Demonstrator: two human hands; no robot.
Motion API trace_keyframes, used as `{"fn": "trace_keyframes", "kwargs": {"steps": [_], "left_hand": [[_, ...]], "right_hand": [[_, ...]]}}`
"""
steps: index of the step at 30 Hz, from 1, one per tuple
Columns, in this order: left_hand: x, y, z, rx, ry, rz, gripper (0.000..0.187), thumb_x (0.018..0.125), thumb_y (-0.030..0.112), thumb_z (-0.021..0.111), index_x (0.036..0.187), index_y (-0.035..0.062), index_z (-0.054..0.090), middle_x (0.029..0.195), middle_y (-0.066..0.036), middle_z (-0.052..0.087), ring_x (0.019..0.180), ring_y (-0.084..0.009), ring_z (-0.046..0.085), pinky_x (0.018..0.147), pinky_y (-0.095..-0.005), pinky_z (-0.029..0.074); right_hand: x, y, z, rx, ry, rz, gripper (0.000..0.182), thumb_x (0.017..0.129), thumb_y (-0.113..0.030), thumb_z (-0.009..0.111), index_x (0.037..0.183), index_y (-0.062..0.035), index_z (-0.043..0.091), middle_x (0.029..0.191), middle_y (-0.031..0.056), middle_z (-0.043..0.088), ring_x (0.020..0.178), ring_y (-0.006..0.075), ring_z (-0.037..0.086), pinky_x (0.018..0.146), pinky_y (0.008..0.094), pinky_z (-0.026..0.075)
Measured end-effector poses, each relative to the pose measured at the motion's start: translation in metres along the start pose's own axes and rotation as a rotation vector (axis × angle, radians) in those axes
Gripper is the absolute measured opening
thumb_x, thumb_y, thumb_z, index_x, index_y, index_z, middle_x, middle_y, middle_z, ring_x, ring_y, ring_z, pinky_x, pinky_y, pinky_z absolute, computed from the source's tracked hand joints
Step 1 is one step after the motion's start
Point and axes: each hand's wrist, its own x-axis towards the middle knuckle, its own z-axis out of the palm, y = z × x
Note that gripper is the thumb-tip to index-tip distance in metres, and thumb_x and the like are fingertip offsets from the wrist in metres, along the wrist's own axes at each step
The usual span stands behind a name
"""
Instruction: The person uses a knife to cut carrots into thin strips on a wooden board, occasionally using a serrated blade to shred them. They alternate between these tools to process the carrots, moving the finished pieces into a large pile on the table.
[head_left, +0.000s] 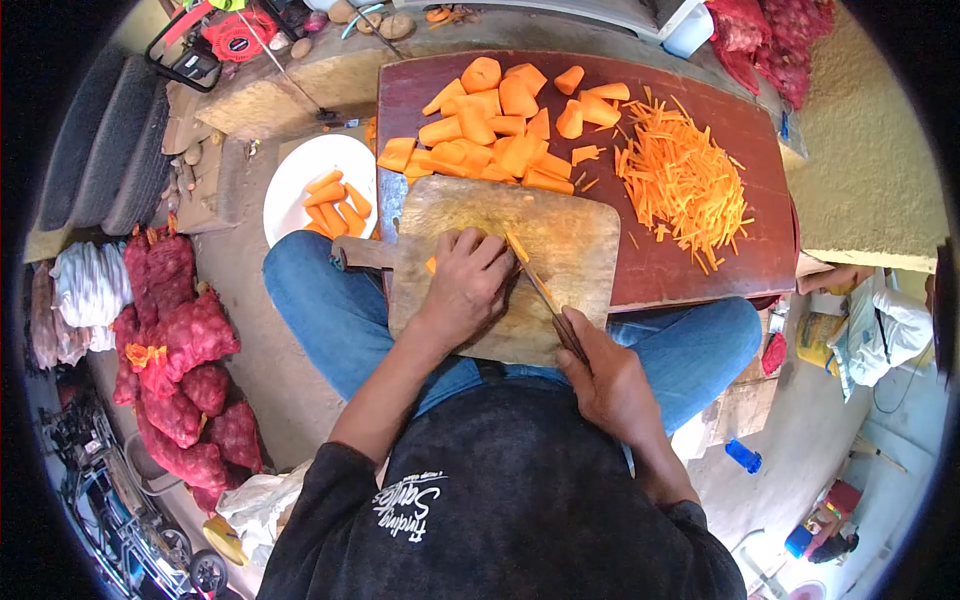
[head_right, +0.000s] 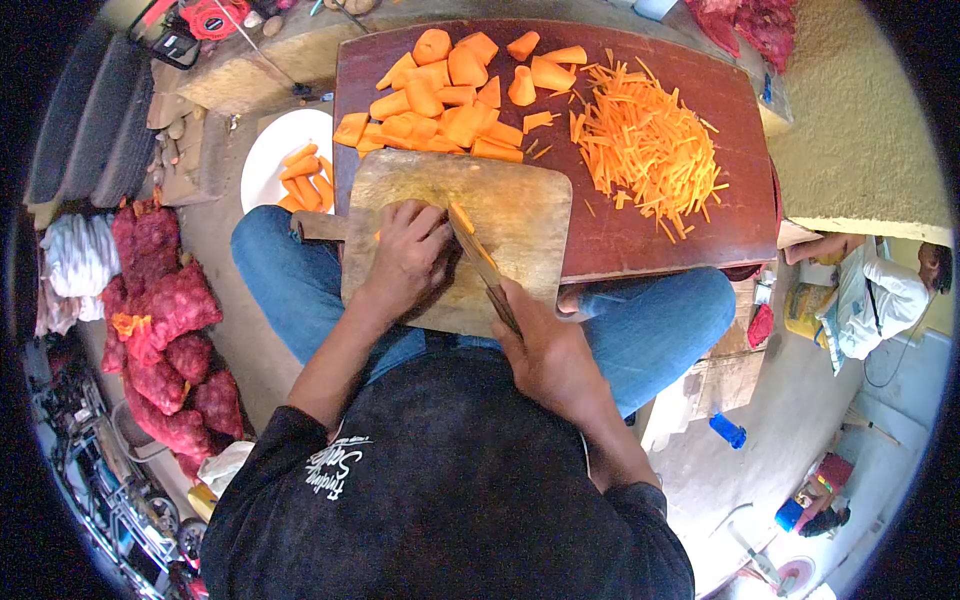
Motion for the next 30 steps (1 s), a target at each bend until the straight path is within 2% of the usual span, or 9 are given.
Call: {"fn": "trace_keyframes", "kwargs": {"steps": [3,5,8,11,14,17,23,26,30], "left_hand": [[0.001,0.006,0.008,-0.065,0.047,0.023,0.027,0.082,0.009,0.08,0.107,0.0047,0.074,0.106,-0.009,0.064,0.104,-0.0325,0.061,0.095,-0.05,0.046],[0.005,-0.004,0.008,-0.065,0.064,0.05,0.026,0.081,0.009,0.081,0.106,0.004,0.074,0.104,-0.009,0.064,0.104,-0.0328,0.061,0.095,-0.0496,0.046],[0.0,-0.003,0.011,-0.081,0.051,0.008,0.027,0.081,0.007,0.081,0.106,0.0032,0.074,0.102,-0.009,0.064,0.105,-0.033,0.062,0.097,-0.0494,0.047],[0.002,-0.002,0.012,-0.096,0.098,0.009,0.027,0.08,0.006,0.081,0.107,0.0026,0.075,0.101,-0.01,0.065,0.104,-0.0335,0.062,0.098,-0.0493,0.048],[0.0,-0.007,0.015,-0.112,0.16,0.019,0.026,0.081,0.006,0.08,0.107,0.0023,0.076,0.1,-0.01,0.066,0.101,-0.0337,0.063,0.097,-0.0488,0.048],[0.0,-0.003,0.008,-0.11,0.107,-0.028,0.024,0.082,0.006,0.08,0.105,0.002,0.076,0.099,-0.01,0.066,0.1,-0.0337,0.063,0.098,-0.0489,0.048],[0.002,0.001,0.008,-0.114,0.142,-0.055,0.022,0.08,0.005,0.079,0.102,0.0027,0.075,0.098,-0.01,0.065,0.101,-0.0337,0.062,0.097,-0.05,0.046],[-0.002,-0.004,0.011,-0.105,0.147,-0.051,0.021,0.079,0.005,0.078,0.099,0.0039,0.074,0.098,-0.01,0.065,0.101,-0.0338,0.062,0.096,-0.0498,0.046],[-0.001,-0.001,0.007,-0.122,0.117,-0.077,0.021,0.077,0.005,0.078,0.097,0.0046,0.073,0.098,-0.01,0.064,0.101,-0.0338,0.062,0.095,-0.0494,0.046]], "right_hand": [[-0.006,-0.002,-0.005,-0.078,-0.014,0.024,0.052,0.107,-0.011,0.072,0.155,0.001,0.057,0.129,0.0301,0.075,0.115,0.0482,0.076,0.095,0.0476,0.062],[0.003,0.004,0.003,-0.056,0.042,-0.038,0.049,0.108,-0.009,0.07,0.154,0.0011,0.058,0.126,0.0308,0.075,0.113,0.0492,0.075,0.093,0.0474,0.062],[0.03,0.01,0.013,0.023,0.003,-0.117,0.054,0.108,-0.009,0.068,0.157,0.0018,0.049,0.117,0.0315,0.074,0.105,0.0519,0.075,0.084,0.0563,0.061],[0.05,0.012,0.015,-0.027,0.038,-0.121,0.053,0.109,-0.012,0.066,0.158,-0.001,0.049,0.118,0.0322,0.074,0.105,0.0526,0.074,0.085,0.0578,0.06],[0.037,0.005,0.008,0.016,0.047,-0.094,0.05,0.111,-0.015,0.063,0.158,-0.004,0.049,0.118,0.0325,0.074,0.105,0.0535,0.074,0.086,0.06,0.059],[0.024,-0.004,0.005,0.01,0.01,-0.038,0.047,0.112,-0.018,0.062,0.156,-0.0053,0.052,0.114,0.033,0.074,0.106,0.0537,0.073,0.087,0.0605,0.058],[0.057,0.0,0.01,0.052,0.004,-0.024,0.045,0.11,-0.016,0.065,0.153,-0.0072,0.055,0.111,0.0339,0.073,0.105,0.0555,0.072,0.086,0.0595,0.058],[0.037,-0.005,0.003,0.096,-0.004,0.032,0.043,0.111,-0.017,0.064,0.152,-0.0075,0.055,0.112,0.0335,0.073,0.105,0.0568,0.071,0.085,0.0599,0.057],[0.046,0.001,0.015,0.062,0.024,-0.038,0.043,0.111,-0.016,0.063,0.152,-0.0071,0.055,0.113,0.0332,0.073,0.107,0.0569,0.071,0.086,0.0583,0.058]]}}
